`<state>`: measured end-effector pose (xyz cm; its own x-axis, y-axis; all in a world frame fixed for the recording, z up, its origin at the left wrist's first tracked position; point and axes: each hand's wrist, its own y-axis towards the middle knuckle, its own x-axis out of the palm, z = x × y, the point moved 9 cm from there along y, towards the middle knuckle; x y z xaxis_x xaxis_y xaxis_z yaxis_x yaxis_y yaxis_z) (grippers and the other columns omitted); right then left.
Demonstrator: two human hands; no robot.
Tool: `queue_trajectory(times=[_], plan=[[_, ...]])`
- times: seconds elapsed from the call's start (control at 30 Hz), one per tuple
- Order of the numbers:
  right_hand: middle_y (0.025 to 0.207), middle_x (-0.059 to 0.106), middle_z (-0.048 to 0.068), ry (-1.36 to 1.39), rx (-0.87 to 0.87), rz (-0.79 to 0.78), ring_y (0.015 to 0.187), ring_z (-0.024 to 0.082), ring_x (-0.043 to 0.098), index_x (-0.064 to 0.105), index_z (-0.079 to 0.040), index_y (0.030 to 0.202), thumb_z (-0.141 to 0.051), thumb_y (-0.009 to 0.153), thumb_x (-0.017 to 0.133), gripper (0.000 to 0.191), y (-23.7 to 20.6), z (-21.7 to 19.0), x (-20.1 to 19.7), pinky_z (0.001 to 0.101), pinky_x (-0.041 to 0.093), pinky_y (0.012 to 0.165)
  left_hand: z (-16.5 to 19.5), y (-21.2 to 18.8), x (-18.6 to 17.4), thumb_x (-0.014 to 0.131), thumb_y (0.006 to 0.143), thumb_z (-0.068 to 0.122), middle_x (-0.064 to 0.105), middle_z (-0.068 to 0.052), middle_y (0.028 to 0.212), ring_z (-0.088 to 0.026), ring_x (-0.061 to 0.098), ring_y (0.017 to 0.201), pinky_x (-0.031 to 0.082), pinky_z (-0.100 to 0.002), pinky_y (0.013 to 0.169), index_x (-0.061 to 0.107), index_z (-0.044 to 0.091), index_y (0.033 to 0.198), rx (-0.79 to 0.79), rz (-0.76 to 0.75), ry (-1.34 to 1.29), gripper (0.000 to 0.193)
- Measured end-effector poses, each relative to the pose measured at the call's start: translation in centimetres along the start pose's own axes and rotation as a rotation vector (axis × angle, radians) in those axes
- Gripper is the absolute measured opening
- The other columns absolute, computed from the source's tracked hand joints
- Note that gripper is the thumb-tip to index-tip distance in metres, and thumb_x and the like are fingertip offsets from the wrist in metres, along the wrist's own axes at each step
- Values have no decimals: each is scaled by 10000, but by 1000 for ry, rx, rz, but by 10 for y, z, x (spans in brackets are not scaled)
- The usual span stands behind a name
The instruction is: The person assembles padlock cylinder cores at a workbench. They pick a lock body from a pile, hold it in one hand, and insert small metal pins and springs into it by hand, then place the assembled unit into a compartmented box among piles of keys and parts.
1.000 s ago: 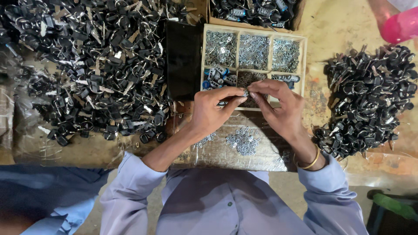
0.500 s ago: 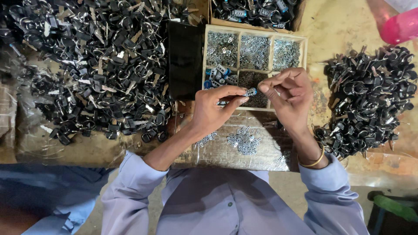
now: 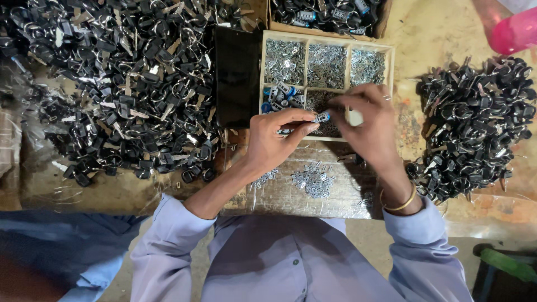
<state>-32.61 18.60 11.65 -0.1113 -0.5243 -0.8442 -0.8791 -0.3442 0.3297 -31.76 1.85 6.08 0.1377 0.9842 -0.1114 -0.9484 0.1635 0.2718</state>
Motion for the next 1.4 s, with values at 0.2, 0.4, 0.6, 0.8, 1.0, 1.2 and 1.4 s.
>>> queue_trajectory(times=[0.2,0.4,0.6,0.8,1.0,1.2,1.4], plan=[[975,647,65,-2,11,-73,918,252,597,779,-94,992,-96,860,842,147,2,2,6,387,393,900,0,2,-1,810,911,88,798,-96,1059,-166,803,932,671,-272,795,771,41,1081,14,-5,-33,181],[1050,666,60,218,127,-49,955,216,588,690,-39,1061,-68,1011,770,99,-4,12,2,339,436,892,1,2,-1,815,907,82,797,-96,1068,-168,801,952,664,-277,811,769,36,1081,4,-9,-27,187],[1103,640,86,504,89,-91,986,169,611,644,1,1112,32,1014,690,112,-3,1,9,288,491,859,4,2,-1,825,897,72,797,-89,1057,-160,798,944,660,-271,814,765,38,1080,4,-1,-27,195],[1096,647,101,452,60,-123,1007,194,632,669,8,1100,38,980,715,132,-1,-7,9,302,503,853,3,1,0,817,902,63,799,-82,1045,-147,798,937,660,-260,791,765,39,1077,-11,-3,-35,185],[1100,679,90,429,47,-112,1028,178,661,715,2,1137,23,1005,703,135,-3,-5,6,308,532,864,4,1,0,817,902,61,798,-91,1060,-155,797,948,656,-261,788,769,36,1078,15,-10,-7,183],[1135,641,69,704,245,-121,993,95,608,710,24,1165,24,1051,638,135,-10,16,20,225,486,839,1,2,0,819,898,63,796,-94,1061,-165,800,945,666,-263,792,769,41,1079,8,-4,-32,188],[1170,614,69,803,262,-150,1015,81,603,707,24,1165,41,1034,636,150,-15,20,28,210,480,850,3,1,-1,819,896,65,800,-85,1041,-162,803,933,662,-267,784,771,42,1069,2,3,-27,181]])
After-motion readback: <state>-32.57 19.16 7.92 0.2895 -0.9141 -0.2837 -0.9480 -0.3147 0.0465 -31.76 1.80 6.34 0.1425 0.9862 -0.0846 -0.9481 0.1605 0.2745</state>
